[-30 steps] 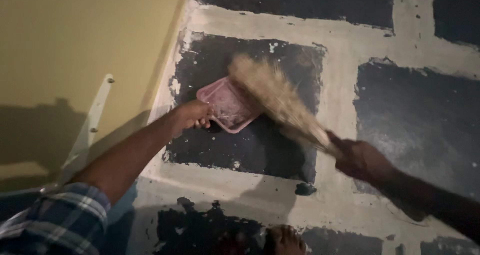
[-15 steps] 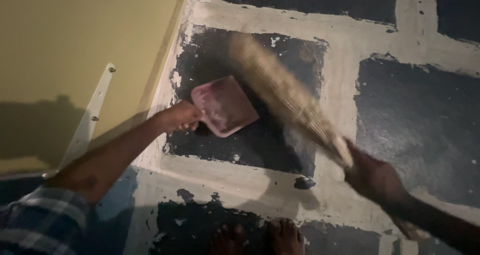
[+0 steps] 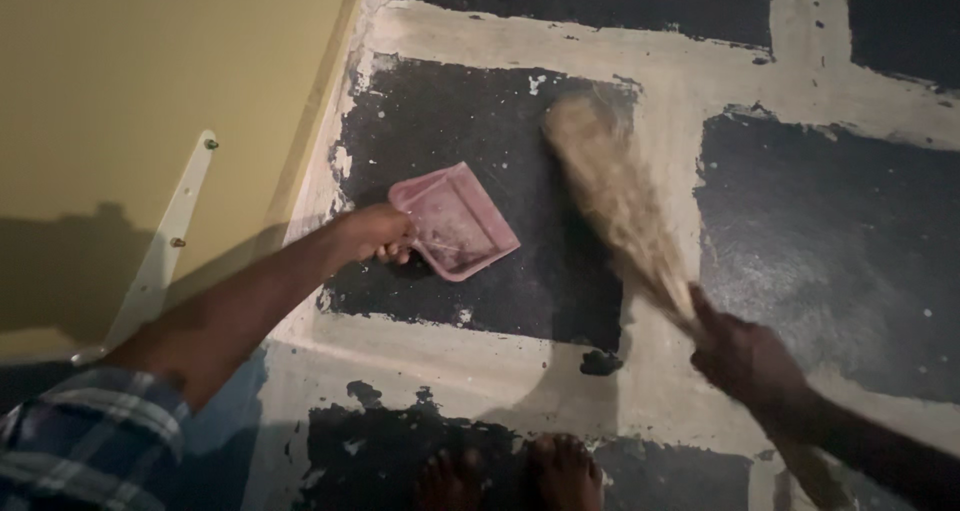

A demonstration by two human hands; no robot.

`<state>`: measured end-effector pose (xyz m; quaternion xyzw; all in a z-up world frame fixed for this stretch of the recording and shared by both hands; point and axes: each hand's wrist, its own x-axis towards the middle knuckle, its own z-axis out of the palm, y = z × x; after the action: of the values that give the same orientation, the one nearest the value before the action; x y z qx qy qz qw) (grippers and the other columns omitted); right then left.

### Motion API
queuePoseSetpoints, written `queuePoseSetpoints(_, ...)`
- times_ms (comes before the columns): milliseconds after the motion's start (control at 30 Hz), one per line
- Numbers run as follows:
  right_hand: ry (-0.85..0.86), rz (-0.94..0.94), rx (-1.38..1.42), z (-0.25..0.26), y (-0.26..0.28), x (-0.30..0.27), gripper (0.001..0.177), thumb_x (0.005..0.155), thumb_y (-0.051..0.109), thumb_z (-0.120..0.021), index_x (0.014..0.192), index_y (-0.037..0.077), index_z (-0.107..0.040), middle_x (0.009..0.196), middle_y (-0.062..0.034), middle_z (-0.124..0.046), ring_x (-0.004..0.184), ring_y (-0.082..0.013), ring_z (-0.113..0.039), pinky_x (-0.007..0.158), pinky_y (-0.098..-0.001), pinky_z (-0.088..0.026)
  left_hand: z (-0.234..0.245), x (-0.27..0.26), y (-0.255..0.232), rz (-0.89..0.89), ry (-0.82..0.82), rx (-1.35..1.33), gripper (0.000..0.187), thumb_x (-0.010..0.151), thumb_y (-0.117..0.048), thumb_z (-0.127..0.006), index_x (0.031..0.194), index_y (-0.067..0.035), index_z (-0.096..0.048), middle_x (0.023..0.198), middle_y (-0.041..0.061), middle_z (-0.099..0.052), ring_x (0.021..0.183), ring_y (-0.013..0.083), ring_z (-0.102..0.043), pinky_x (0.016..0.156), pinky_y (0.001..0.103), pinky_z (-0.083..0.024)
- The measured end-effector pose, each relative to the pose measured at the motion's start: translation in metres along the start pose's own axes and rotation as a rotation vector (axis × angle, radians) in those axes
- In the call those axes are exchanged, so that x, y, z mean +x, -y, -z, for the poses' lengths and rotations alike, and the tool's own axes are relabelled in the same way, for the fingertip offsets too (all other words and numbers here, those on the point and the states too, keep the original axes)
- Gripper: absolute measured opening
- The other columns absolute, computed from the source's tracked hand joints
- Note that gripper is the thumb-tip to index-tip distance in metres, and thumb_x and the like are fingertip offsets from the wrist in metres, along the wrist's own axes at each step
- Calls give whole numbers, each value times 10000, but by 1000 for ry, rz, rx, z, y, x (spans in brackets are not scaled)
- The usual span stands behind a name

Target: The person sweeps the floor with a handheld broom, collecting debris into a dustpan while moving around the room.

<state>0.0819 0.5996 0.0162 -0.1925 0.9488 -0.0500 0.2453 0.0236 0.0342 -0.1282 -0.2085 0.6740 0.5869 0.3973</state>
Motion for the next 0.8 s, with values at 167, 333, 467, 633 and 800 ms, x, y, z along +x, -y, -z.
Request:
queuePoseSetpoints(167,14,167,96,-13,48,-19,877,874,162,-671,1640,214,-246,1110,-207,-734,623,-240,-758,511,-357,-616,-11,14,-10,52,-14,44,181,950,-146,-552,843,-2,-570,644,129,-618,436,115,-432,368,270,-281)
queuePoseSetpoints(333,-32,355,244,5,78,-45,999,725,167,-768,1584,135,-259,904,-150,-776,607,-262,-749,570,-390,-646,-16,-23,-17,-19,-43,88,192,966,-201,-555,911,-43,-650,615,84,-582,414,105,-405,363,272,-256)
queuePoseSetpoints(467,158,-32,186,16,75,-29,1062,804,238,-773,1685,310,-186,1179,-107,-733,553,-267,-756,571,-389,-635,-8,-53,-10,-124,-126,91,278,993,-271,-538,915,-40,-673,594,55,-597,417,92,-421,367,267,-292)
queuePoseSetpoints(633,-146,-318,196,34,16,24,901,916,284,-676,1672,209,-193,915,-196,-761,621,-324,-722,595,-482,-597,-4,-69,-29,-227,-227,3,272,996,-249,-568,904,-3,-635,602,69,-596,415,99,-431,362,284,-307)
queuePoseSetpoints(800,-365,-156,445,42,-84,93,780,909,329,-618,1586,124,-290,949,-162,-723,665,-293,-714,601,-463,-609,-5,-86,-64,-375,-302,-95,301,1023,-316,-522,950,-54,-652,629,47,-604,411,76,-434,354,245,-323)
